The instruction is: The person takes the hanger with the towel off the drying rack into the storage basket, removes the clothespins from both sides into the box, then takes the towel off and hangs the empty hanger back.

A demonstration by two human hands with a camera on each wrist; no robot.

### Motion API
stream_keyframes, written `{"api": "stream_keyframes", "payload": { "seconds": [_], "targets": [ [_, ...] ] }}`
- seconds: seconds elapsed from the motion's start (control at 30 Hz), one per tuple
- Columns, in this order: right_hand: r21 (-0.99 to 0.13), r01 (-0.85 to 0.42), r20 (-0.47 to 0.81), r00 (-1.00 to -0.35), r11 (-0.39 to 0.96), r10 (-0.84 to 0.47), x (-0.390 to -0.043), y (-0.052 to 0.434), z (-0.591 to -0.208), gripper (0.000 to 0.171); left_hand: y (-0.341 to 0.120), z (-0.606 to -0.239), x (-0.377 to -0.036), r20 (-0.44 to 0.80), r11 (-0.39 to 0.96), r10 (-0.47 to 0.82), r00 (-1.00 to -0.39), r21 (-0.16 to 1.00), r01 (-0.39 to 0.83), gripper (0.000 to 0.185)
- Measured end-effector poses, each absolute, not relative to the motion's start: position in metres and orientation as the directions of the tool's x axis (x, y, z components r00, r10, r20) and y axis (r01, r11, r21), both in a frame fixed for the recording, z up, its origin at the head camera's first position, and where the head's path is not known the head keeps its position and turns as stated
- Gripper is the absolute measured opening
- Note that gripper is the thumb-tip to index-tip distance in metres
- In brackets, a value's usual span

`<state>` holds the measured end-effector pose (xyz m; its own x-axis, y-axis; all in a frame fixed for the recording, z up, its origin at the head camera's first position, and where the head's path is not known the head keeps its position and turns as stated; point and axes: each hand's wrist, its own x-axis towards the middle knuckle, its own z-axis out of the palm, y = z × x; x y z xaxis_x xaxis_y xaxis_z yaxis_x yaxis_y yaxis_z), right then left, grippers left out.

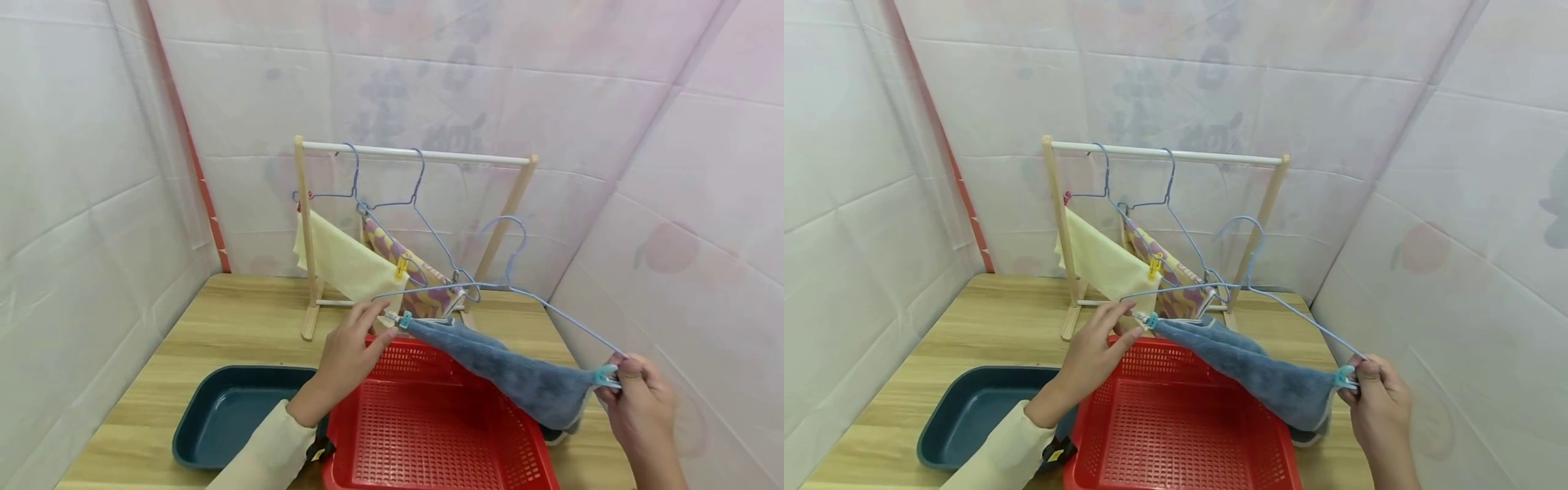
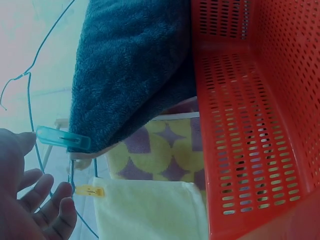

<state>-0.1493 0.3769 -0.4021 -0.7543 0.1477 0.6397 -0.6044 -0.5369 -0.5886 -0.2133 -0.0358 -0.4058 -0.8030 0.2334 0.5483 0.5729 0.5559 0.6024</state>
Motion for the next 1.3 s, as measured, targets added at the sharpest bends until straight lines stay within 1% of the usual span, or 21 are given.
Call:
{"api": "stream_keyframes", "payload": {
  "seconds": [0.17,0.23,0.3,0.37,0.47,0.53,0.6,0.7,0.8,0.93,1.07,1.2,1.3],
  "targets": [
    [-0.613,-0.617,0.665,-0.740,-0.494,0.101,-0.153,0.368,-0.400,0.026,-0.040,-0.407,-0.211,0.524,0.543,0.256,-0.812,0.617,0.569,0.051],
    [-0.602,-0.619,0.686,-0.724,-0.505,0.070,-0.155,0.364,-0.399,0.026,-0.041,-0.407,-0.210,0.516,0.545,0.262,-0.816,0.619,0.566,0.051],
    [-0.632,-0.636,0.688,-0.724,-0.443,0.056,-0.155,0.360,-0.398,0.027,-0.043,-0.407,-0.209,0.507,0.552,0.268,-0.819,0.616,0.562,0.051],
    [-0.652,-0.631,0.682,-0.730,-0.420,0.038,-0.156,0.357,-0.398,0.027,-0.044,-0.408,-0.209,0.498,0.572,0.273,-0.823,0.604,0.555,0.052],
    [-0.714,-0.631,0.652,-0.757,-0.303,0.041,-0.155,0.353,-0.398,0.029,-0.047,-0.410,-0.207,0.491,0.605,0.279,-0.825,0.577,0.548,0.053],
    [-0.721,-0.616,0.642,-0.766,-0.316,0.028,-0.155,0.351,-0.399,0.029,-0.049,-0.412,-0.206,0.488,0.622,0.285,-0.825,0.561,0.546,0.053],
    [-0.733,-0.611,0.632,-0.774,-0.300,0.031,-0.156,0.349,-0.399,0.028,-0.051,-0.415,-0.206,0.489,0.623,0.291,-0.823,0.555,0.550,0.053],
    [-0.718,-0.597,0.636,-0.771,-0.358,0.009,-0.157,0.348,-0.401,0.029,-0.054,-0.419,-0.206,0.486,0.625,0.294,-0.823,0.554,0.550,0.052],
    [-0.741,-0.601,0.627,-0.779,-0.298,0.014,-0.158,0.346,-0.402,0.030,-0.058,-0.422,-0.206,0.483,0.641,0.293,-0.825,0.541,0.545,0.049],
    [-0.762,-0.596,0.608,-0.793,-0.253,0.036,-0.158,0.342,-0.406,0.031,-0.062,-0.425,-0.204,0.451,0.654,0.309,-0.837,0.538,0.531,0.043],
    [-0.740,-0.578,0.612,-0.791,-0.343,0.013,-0.158,0.339,-0.411,0.031,-0.068,-0.426,-0.200,0.379,0.651,0.330,-0.864,0.572,0.499,0.041],
    [-0.719,-0.554,0.624,-0.781,-0.420,-0.039,-0.160,0.339,-0.416,0.032,-0.074,-0.426,-0.196,0.353,0.660,0.353,-0.866,0.562,0.498,0.037],
    [-0.734,-0.542,0.613,-0.788,-0.410,-0.056,-0.160,0.340,-0.418,0.033,-0.077,-0.427,-0.194,0.364,0.674,0.368,-0.855,0.530,0.516,0.035]
  ]
}}
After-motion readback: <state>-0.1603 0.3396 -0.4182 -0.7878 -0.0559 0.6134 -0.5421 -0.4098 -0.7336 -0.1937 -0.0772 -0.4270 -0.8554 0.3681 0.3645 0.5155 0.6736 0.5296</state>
